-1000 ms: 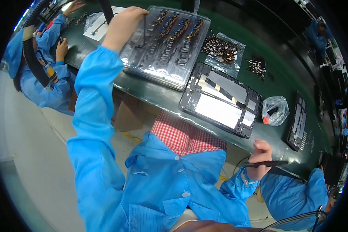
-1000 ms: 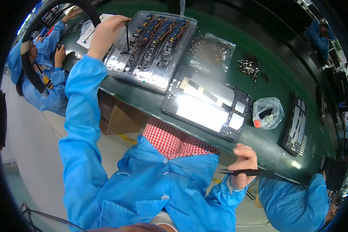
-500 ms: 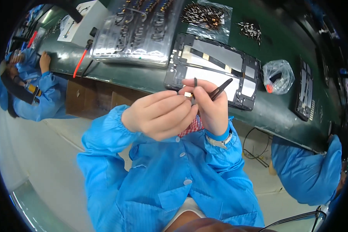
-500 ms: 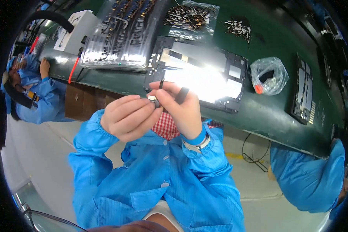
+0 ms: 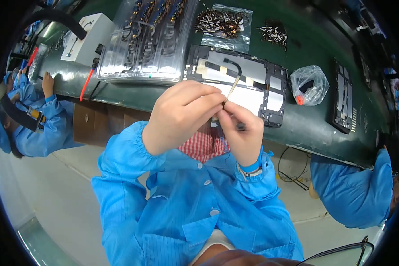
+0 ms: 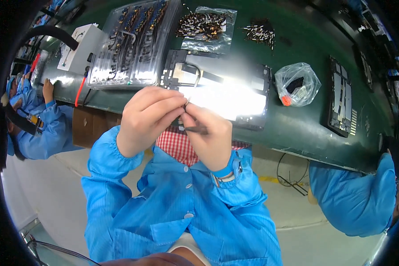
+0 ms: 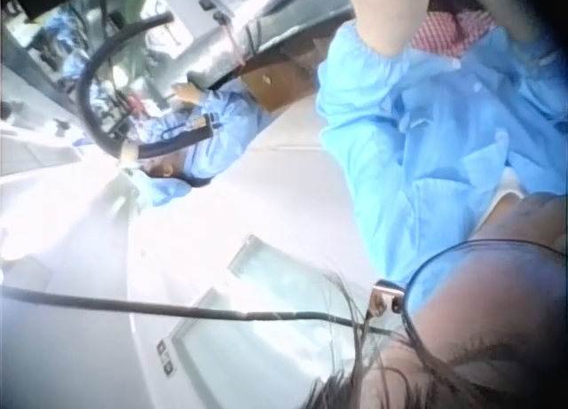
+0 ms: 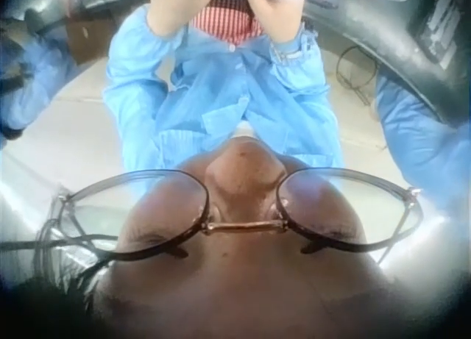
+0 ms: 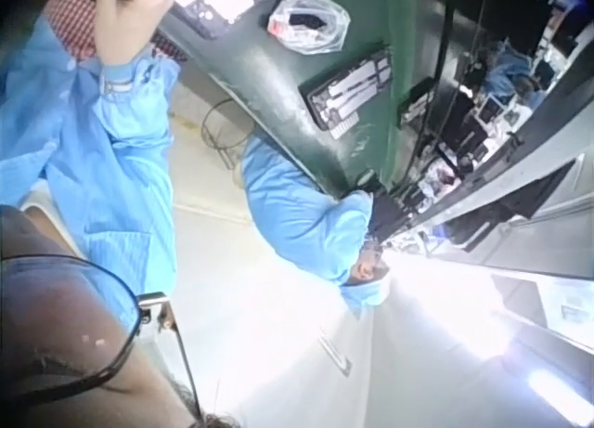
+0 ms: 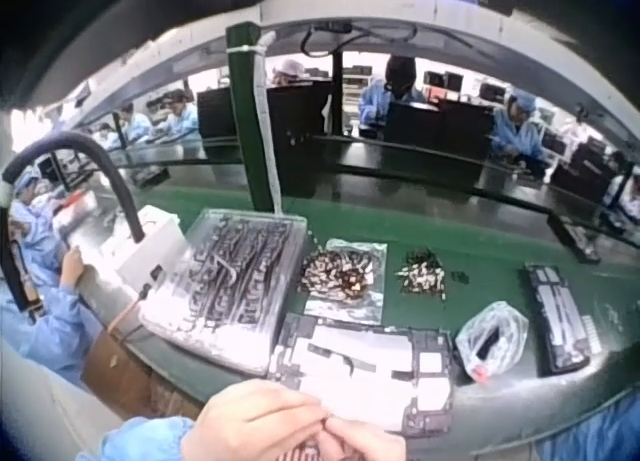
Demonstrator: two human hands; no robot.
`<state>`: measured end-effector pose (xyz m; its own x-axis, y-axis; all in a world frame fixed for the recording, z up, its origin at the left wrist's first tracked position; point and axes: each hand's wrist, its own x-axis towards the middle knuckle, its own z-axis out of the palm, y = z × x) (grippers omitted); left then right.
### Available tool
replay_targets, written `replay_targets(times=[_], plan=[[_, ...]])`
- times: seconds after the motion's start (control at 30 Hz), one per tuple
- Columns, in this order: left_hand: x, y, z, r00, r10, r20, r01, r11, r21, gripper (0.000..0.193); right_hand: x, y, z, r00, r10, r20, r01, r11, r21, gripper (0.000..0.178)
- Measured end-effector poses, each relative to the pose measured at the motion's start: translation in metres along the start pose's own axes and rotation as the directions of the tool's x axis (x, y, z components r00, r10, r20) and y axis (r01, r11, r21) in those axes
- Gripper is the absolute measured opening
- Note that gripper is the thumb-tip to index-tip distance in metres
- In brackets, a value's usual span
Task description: Assembling electronic components by attaching flexible ribbon cables to a device housing.
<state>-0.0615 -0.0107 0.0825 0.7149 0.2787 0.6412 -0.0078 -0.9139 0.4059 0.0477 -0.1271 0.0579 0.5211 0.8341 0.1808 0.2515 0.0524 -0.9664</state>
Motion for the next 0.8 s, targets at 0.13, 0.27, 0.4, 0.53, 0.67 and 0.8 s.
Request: replay_targets(times=[0.13,0.27,0.4,0.53,0.67,0.8], plan=[[0.002,0.003,-0.007,0.997,0.068,0.029,-0.069,0.996,0.063,0.024,-0.007,-0.003,-0.005,0.980,-0.194,0.041,0.198,0.953,-0.229,0.022],[-0.002,0.007,-0.012,0.986,0.113,0.125,-0.135,0.975,0.177,0.025,-0.008,-0.010,-0.008,0.985,-0.144,0.093,0.163,0.955,-0.246,0.023],[-0.001,0.011,-0.017,0.978,0.094,0.187,-0.128,0.975,0.181,0.023,-0.010,-0.011,-0.007,0.985,-0.118,0.124,0.148,0.951,-0.271,0.023],[-0.003,0.003,-0.016,0.973,0.152,0.175,-0.183,0.967,0.180,0.028,-0.010,-0.008,-0.002,0.988,-0.090,0.127,0.120,0.960,-0.255,0.024],[-0.010,0.002,-0.011,0.975,0.195,0.109,-0.214,0.957,0.196,0.023,-0.010,-0.007,0.002,0.991,-0.073,0.108,0.095,0.973,-0.211,0.026],[-0.013,0.000,-0.004,0.960,0.266,0.083,-0.278,0.931,0.238,0.029,-0.014,-0.007,0.003,0.993,-0.022,0.116,0.046,0.977,-0.210,0.025]])
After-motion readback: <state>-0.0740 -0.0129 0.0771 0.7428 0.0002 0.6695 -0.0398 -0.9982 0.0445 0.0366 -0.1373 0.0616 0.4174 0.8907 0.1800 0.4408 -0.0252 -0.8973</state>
